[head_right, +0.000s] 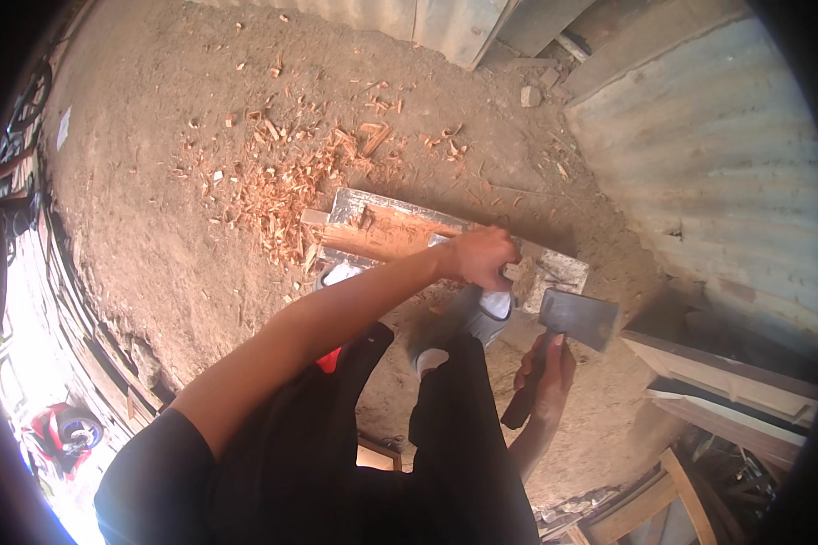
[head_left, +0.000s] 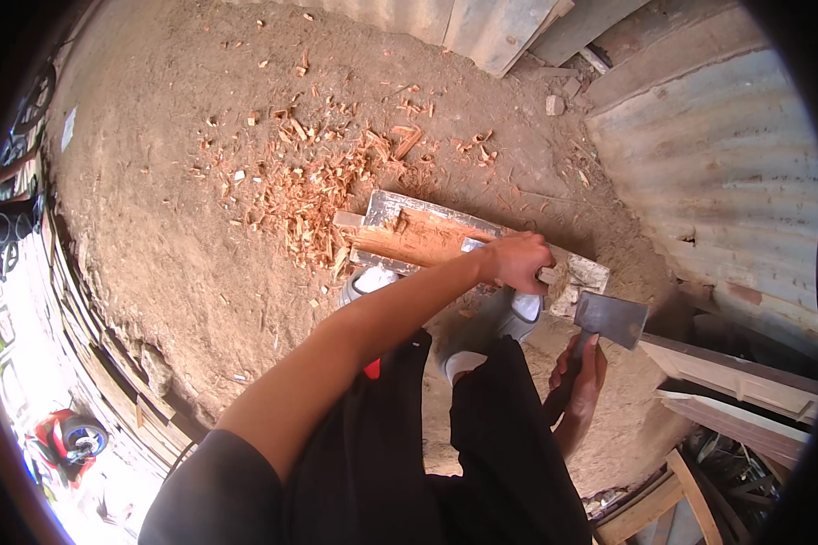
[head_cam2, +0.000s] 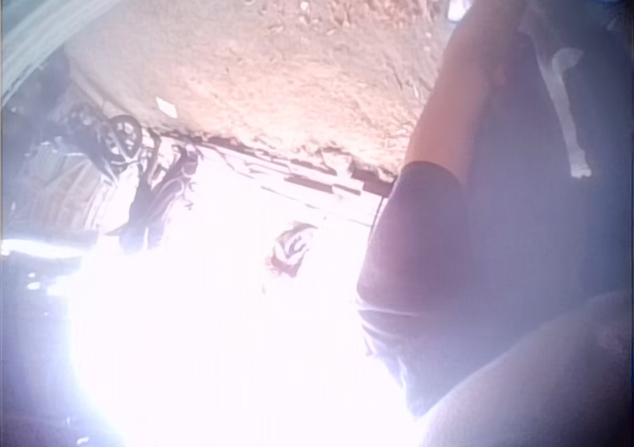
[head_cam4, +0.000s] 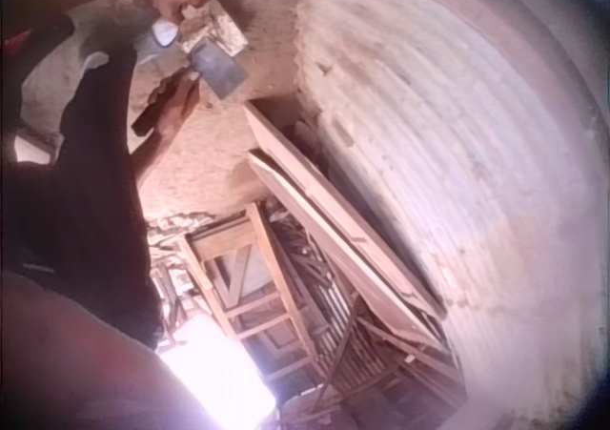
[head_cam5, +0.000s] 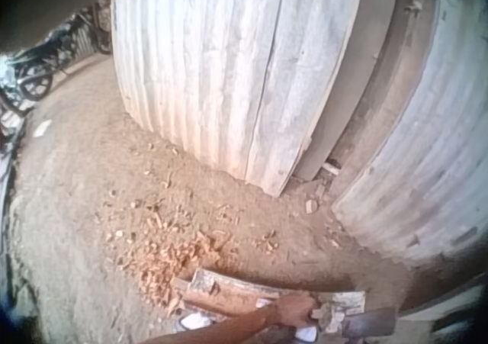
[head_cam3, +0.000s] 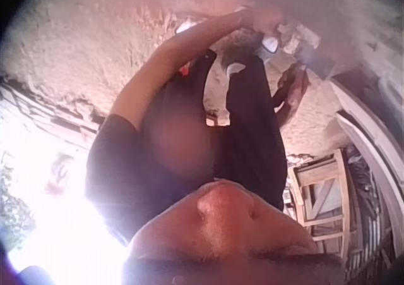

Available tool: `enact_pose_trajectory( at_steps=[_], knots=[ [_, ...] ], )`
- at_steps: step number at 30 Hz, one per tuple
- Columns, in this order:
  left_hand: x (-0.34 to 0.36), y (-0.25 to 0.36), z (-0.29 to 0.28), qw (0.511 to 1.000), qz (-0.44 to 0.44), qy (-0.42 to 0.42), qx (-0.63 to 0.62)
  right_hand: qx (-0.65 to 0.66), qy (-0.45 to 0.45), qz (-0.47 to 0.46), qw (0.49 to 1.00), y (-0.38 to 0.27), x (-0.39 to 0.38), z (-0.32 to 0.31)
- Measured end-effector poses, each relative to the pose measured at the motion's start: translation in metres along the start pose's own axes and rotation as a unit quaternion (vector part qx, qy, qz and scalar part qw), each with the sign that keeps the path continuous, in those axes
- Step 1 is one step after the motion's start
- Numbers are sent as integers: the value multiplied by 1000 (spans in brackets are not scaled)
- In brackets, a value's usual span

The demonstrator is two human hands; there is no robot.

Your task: The person uses a small axe to repeatedly strike and chip away at a piece of wood clamped in a metal vise. Wood shavings accumulate on the ground as the person continues to shape the wood by hand.

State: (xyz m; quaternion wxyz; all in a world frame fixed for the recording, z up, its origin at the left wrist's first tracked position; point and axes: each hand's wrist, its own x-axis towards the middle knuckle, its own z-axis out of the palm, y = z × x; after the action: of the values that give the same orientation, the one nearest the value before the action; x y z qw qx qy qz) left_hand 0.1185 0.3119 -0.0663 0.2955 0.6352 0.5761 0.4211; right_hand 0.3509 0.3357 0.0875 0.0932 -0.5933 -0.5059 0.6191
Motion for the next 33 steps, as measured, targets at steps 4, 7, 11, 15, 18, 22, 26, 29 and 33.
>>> enact_pose_trajectory(
  at_steps=[4,7,11,15,18,22,26,29,33],
  knots=[
    [-2,-1,10,1000,-3,-29,8,-15,12,15,1000,12,8,13],
    [-6,-6,12,999,-9,-49,16,-70,-13,46,996,10,14,24],
    [-7,-5,8,1000,-10,1,20,-16,38,17,999,0,13,23],
    [-3,0,-4,999,-43,12,-27,-75,18,11,997,8,18,26],
    [-6,1,-9,999,-45,6,-13,-111,-3,12,994,4,22,18],
    [-9,-2,-4,999,-42,11,-9,-29,33,-23,999,2,12,36],
    [-9,-2,-6,998,-56,-12,-10,-141,-3,19,990,-6,17,34],
    [-12,-3,-7,998,-50,15,-15,-117,12,-5,993,-7,20,21],
    [-6,-2,-11,998,-65,-9,-25,-63,48,-10,997,5,22,27]
  ],
)
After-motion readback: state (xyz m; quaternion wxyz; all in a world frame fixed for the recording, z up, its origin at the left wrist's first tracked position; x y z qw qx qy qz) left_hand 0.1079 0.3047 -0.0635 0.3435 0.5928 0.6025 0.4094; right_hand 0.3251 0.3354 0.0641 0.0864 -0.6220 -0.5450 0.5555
